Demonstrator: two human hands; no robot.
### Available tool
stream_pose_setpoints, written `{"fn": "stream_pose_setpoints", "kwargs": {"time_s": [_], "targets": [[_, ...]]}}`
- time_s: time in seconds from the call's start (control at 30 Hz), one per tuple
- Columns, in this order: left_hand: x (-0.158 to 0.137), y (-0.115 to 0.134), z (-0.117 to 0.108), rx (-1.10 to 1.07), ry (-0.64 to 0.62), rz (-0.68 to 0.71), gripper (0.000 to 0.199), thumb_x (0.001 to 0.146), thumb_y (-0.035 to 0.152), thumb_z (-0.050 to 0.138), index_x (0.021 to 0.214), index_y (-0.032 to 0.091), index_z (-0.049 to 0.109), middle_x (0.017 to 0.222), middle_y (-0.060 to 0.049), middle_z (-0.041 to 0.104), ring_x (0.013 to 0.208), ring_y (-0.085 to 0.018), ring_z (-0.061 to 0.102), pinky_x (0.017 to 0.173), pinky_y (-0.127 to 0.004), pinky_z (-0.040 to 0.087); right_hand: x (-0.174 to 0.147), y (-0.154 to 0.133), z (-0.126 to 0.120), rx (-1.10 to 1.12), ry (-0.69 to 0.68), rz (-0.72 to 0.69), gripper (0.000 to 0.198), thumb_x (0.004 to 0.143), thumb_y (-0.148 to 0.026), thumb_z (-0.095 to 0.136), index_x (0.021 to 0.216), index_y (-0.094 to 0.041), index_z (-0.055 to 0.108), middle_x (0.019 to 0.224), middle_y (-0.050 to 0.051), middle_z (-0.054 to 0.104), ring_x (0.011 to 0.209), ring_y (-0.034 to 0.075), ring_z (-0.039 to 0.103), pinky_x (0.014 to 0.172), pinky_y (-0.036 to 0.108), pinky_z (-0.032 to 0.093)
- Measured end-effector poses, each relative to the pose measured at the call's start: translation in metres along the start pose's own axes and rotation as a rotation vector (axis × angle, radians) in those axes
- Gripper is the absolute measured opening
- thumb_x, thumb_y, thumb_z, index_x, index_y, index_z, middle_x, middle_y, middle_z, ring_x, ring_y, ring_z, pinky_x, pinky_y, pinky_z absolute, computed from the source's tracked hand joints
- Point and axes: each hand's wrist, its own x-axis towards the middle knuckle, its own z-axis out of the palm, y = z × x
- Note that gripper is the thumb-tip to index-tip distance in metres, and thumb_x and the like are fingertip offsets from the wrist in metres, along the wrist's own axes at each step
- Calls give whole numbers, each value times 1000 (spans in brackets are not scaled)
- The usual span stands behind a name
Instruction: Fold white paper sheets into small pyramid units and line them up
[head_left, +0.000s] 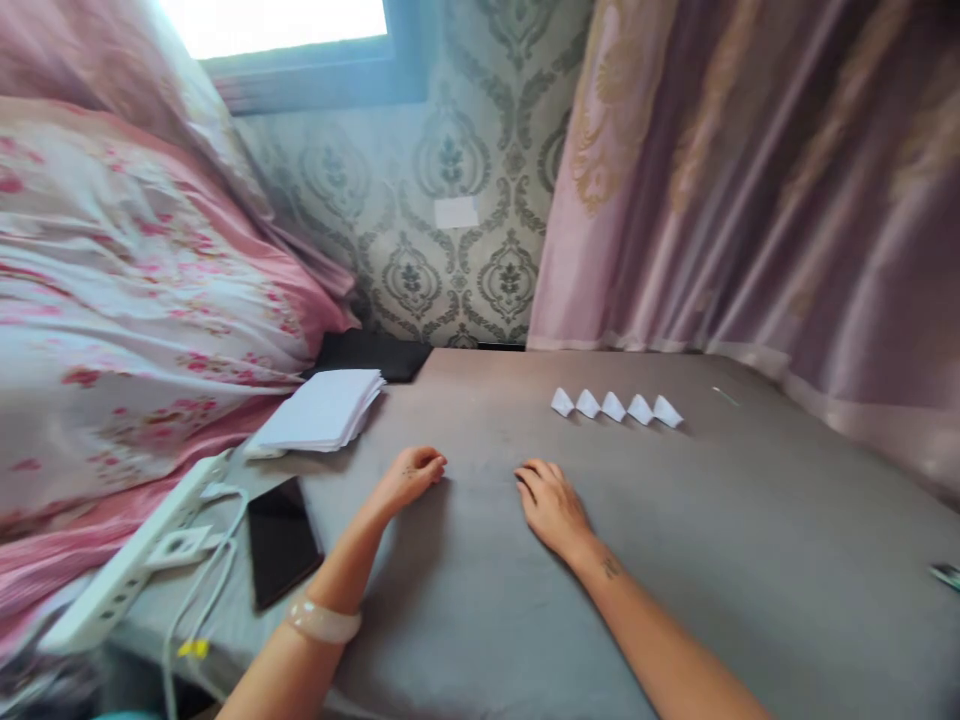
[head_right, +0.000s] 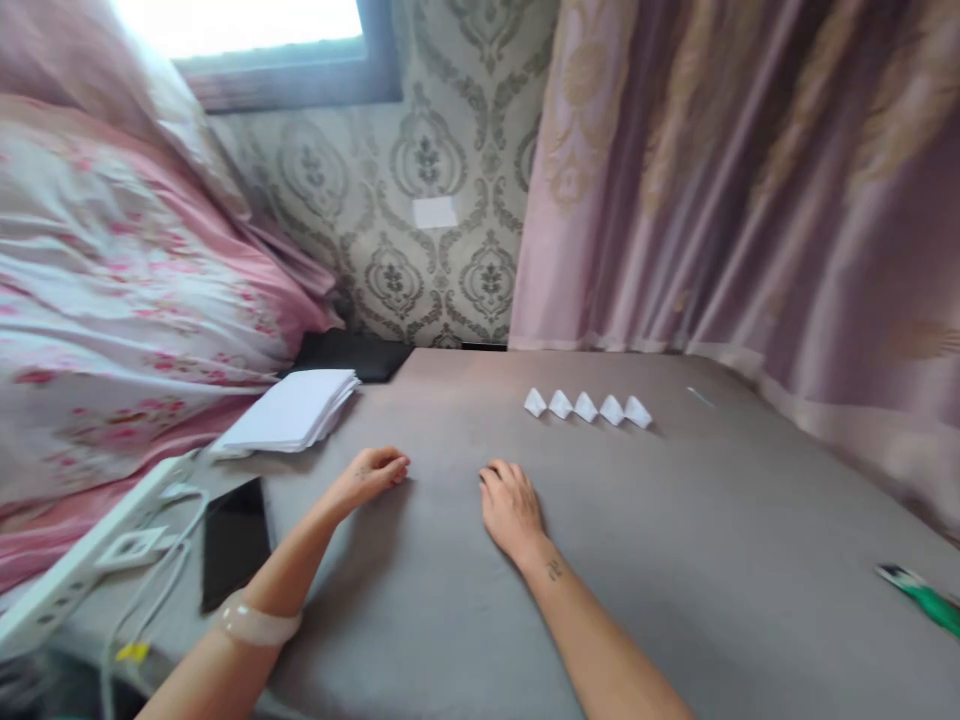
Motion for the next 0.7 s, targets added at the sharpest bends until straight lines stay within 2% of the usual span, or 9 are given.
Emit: {"fn": "stream_pose_setpoints", "kwargs": {"time_s": [0.17, 0.4, 0.5, 0.6, 0.7], "targets": [[4, -5, -10, 29, 70, -11, 27, 74, 35, 51, 77, 13, 67, 70, -6, 69, 65, -17, 62, 59, -24, 45, 6, 10, 11, -39, 29, -79, 30, 91, -24, 42, 108, -18, 65, 111, 8, 61, 101, 22, 52, 92, 34, 41], [2, -12, -33, 66, 197, -10, 26, 76, 29, 50, 84, 11, 67, 71, -5, 69, 63, -14, 62, 59, -23, 46, 7, 18, 20, -76, 83, -135, 32, 91, -27, 40, 107, -18, 65, 110, 9, 62, 99, 24, 54, 87, 37, 44], [2, -20, -55, 136, 323, -9, 25, 75, 27, 53, 89, 13, 68, 75, -4, 68, 68, -14, 61, 64, -24, 47, 9, 22, 25, -80, 103, -154, 32, 91, -29, 40, 106, -18, 65, 110, 9, 62, 97, 24, 55, 86, 39, 45], [2, -29, -87, 245, 478, -42, 29, 76, 27, 52, 97, 13, 67, 83, -5, 68, 76, -17, 62, 71, -27, 47, 10, 25, 28, -80, 117, -167, 32, 90, -29, 40, 105, -18, 65, 109, 9, 63, 97, 24, 55, 85, 39, 46], [5, -41, -122, 386, 637, -109, 35, 77, 26, 51, 107, 13, 63, 101, -9, 65, 96, -22, 59, 86, -33, 44, 11, 25, 30, -86, 125, -174, 32, 90, -30, 40, 105, -18, 65, 108, 9, 63, 97, 24, 55, 85, 40, 46]]}}
